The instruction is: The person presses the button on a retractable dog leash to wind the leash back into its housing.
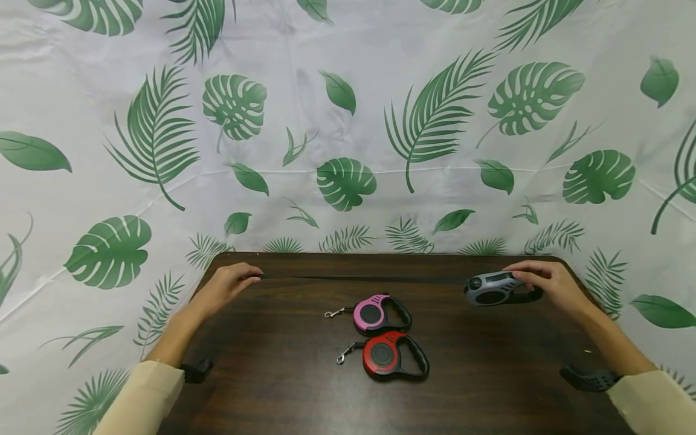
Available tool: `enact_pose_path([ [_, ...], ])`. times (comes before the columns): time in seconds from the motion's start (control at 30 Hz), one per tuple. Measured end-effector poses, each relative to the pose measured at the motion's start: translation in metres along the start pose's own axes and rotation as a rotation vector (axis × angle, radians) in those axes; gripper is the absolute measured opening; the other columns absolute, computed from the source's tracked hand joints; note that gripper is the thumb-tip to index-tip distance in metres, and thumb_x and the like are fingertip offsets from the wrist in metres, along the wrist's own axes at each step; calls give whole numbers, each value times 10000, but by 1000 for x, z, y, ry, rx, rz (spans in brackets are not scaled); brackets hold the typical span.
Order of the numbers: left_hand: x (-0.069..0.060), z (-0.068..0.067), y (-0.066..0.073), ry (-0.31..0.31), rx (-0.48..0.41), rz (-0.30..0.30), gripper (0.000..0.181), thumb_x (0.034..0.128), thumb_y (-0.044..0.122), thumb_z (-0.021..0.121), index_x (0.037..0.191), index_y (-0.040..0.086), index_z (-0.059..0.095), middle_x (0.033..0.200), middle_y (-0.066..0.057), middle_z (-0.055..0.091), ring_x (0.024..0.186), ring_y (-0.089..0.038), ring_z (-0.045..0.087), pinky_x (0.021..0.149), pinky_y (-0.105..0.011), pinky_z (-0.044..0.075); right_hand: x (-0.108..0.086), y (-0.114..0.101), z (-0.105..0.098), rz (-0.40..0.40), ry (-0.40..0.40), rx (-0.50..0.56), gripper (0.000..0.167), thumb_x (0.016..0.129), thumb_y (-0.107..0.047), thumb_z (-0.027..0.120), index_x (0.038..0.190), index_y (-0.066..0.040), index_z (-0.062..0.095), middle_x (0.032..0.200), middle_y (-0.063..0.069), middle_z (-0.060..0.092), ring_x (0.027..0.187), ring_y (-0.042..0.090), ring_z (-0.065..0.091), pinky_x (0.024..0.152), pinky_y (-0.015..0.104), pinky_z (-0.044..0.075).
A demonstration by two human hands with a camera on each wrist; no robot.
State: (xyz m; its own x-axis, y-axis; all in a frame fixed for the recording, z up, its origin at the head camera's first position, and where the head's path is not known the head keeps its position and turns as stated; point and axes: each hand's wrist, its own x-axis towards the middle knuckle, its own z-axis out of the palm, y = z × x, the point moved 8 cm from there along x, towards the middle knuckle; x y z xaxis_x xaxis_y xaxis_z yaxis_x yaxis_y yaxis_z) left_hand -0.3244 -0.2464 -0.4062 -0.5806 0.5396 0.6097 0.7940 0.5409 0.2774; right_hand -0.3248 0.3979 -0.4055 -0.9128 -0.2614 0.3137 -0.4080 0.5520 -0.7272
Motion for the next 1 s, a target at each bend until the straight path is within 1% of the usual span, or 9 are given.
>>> enact_pose_path([
  [0.13,2,3,2,-11,-9,-1,245,818,-167,791,1032,-55,749,952,-142,770,823,-263,748,683,-419,622,0,-2,3,9,-3,-6,203,1061,-68,623,1202,-18,759,848,-6,632,783,166,537,641,327,398],
  [0.37,4,7,3,-11,-14,14,239,822,-155,796,1030,-47,751,949,-141,772,830,-260,752,699,-382,620,1,-5,8,27,0,-29,198,1063,-103,635,1203,-40,762,832,74,602,784,164,530,633,330,388],
  [0.5,5,9,3,-16,-25,17,238,827,-158,789,1037,-53,749,955,-129,772,831,-259,752,704,-372,621,3,-7,13,28,-2,-30,199,1062,-111,641,1206,-48,763,841,77,605,787,169,536,629,329,399],
  [0.63,7,12,5,-27,-35,16,233,840,-152,781,1048,-50,750,961,-101,771,833,-253,753,714,-359,622,4,-10,19,11,-21,-17,208,1062,-101,633,1218,-44,758,858,67,612,790,174,539,623,327,410],
  [0.83,10,15,9,-27,-32,38,249,830,-157,786,1043,-33,747,951,-154,765,836,-259,753,720,-354,624,5,-14,26,5,-38,8,218,1067,-99,624,1230,-37,754,896,-2,634,813,159,555,633,317,447],
  [0.93,11,16,10,-28,-27,39,249,828,-151,790,1043,-33,747,952,-150,765,839,-254,752,720,-339,619,6,-17,29,-2,-44,21,218,1063,-87,626,1231,-30,752,919,-30,652,813,161,562,641,312,463],
  [1.0,11,17,10,-32,-27,33,240,835,-141,791,1048,-38,748,955,-138,766,840,-248,751,715,-337,615,6,-17,31,-3,-48,30,218,1058,-81,632,1232,-28,751,948,-54,680,817,152,584,656,289,495],
])
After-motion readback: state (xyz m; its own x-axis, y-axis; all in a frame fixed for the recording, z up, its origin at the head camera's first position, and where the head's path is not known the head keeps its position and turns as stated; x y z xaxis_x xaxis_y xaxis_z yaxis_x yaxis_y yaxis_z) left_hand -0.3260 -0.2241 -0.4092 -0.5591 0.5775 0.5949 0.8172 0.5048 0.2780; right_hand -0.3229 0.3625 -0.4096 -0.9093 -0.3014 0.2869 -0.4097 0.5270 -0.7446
